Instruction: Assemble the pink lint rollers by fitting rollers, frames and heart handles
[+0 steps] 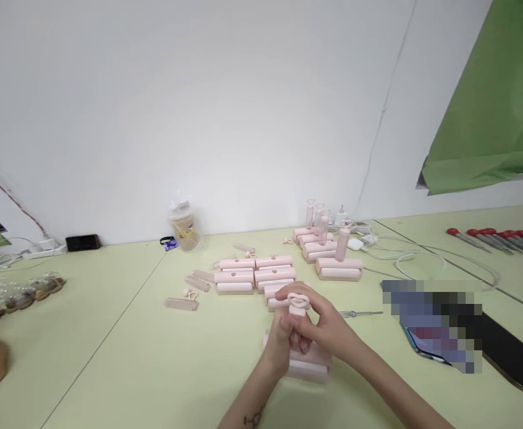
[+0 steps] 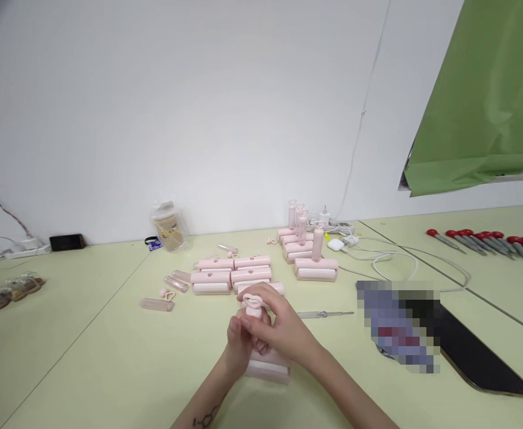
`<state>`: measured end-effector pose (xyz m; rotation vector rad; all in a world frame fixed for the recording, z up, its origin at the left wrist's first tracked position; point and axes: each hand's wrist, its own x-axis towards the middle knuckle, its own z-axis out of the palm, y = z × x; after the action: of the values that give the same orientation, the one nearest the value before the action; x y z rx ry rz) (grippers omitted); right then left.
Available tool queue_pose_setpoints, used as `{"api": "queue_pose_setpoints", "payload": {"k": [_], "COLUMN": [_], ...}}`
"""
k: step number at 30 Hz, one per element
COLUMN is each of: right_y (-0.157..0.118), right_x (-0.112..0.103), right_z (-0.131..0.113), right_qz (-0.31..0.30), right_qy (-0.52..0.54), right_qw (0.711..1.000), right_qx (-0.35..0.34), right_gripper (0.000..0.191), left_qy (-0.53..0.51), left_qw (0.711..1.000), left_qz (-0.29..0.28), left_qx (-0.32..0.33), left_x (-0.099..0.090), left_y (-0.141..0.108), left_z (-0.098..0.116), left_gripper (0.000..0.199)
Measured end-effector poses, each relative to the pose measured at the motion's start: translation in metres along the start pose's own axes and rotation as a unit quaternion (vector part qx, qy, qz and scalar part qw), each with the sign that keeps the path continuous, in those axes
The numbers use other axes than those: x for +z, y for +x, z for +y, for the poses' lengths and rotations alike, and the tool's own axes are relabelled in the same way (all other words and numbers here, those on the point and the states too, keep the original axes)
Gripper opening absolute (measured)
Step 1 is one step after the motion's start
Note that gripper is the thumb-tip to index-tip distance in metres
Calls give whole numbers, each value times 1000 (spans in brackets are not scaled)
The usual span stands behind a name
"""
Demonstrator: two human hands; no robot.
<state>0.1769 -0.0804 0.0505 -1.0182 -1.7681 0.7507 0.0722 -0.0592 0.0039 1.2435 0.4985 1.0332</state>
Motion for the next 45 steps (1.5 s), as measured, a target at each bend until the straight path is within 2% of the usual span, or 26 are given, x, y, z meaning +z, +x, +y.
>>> {"api": "queue_pose_setpoints", "payload": {"k": [3,5,8,11,14,16,21,24,26,28,30,32,33,34,36,38,39,42,45], "right_y": [-4,-9,-10,-1,11,16,18,15,13,12,10,10,11,13,18,23,25,26,18], "right_x": [-6,-15,-41,-76,-106,-119,-136,-141,-143,-141,-134,-122,-114,-104,-84,-64,-56,-38,-28], "right_z": [-4,-6,-11,-14,-8,4,48,69,75,73,65,53,48,43,40,43,47,55,52], "right_qz": [3,9,74,169,212,202,126,130,144,184,260,325,315,270,112,-18,-50,-80,-101], "right_qy": [-91,-125,-120,-114,-150,-191,-275,-281,-277,-291,-344,-393,-402,-399,-375,-364,-366,-374,-365], "right_qw": [995,991,990,976,961,955,951,949,948,936,901,859,857,871,915,929,928,924,925], "right_qx": [-31,-41,18,82,97,100,68,62,71,77,45,-34,-72,-95,-97,-65,-47,-5,26], "right_gripper": [19,14,24,34,36,37,43,48,56,70,81,71,60,48,30,23,22,26,27], "left_qy": [52,185,398,504,616,647,685,703,710,713,713,711,709,707,699,664,633,516,400], "left_qw": [997,980,915,863,783,754,717,693,683,682,686,690,693,697,706,739,765,846,903], "left_qz": [-47,-70,-66,3,68,99,131,157,162,150,134,122,118,114,110,113,115,106,97], "left_qx": [9,27,21,21,58,54,8,-29,-51,-64,-65,-58,-52,-46,-29,0,21,80,124], "left_x": [-9,-19,-40,-68,-102,-126,-180,-204,-213,-216,-215,-210,-207,-204,-197,-186,-178,-152,-122], "left_y": [-4,-8,-10,-6,-2,-3,-23,-38,-47,-52,-54,-54,-54,-53,-50,-46,-42,-30,-17], "left_z": [20,39,62,69,68,70,84,87,85,82,81,81,83,84,89,95,97,103,100], "left_gripper": [72,62,50,35,23,19,19,21,26,30,26,19,16,14,18,23,24,21,18]}}
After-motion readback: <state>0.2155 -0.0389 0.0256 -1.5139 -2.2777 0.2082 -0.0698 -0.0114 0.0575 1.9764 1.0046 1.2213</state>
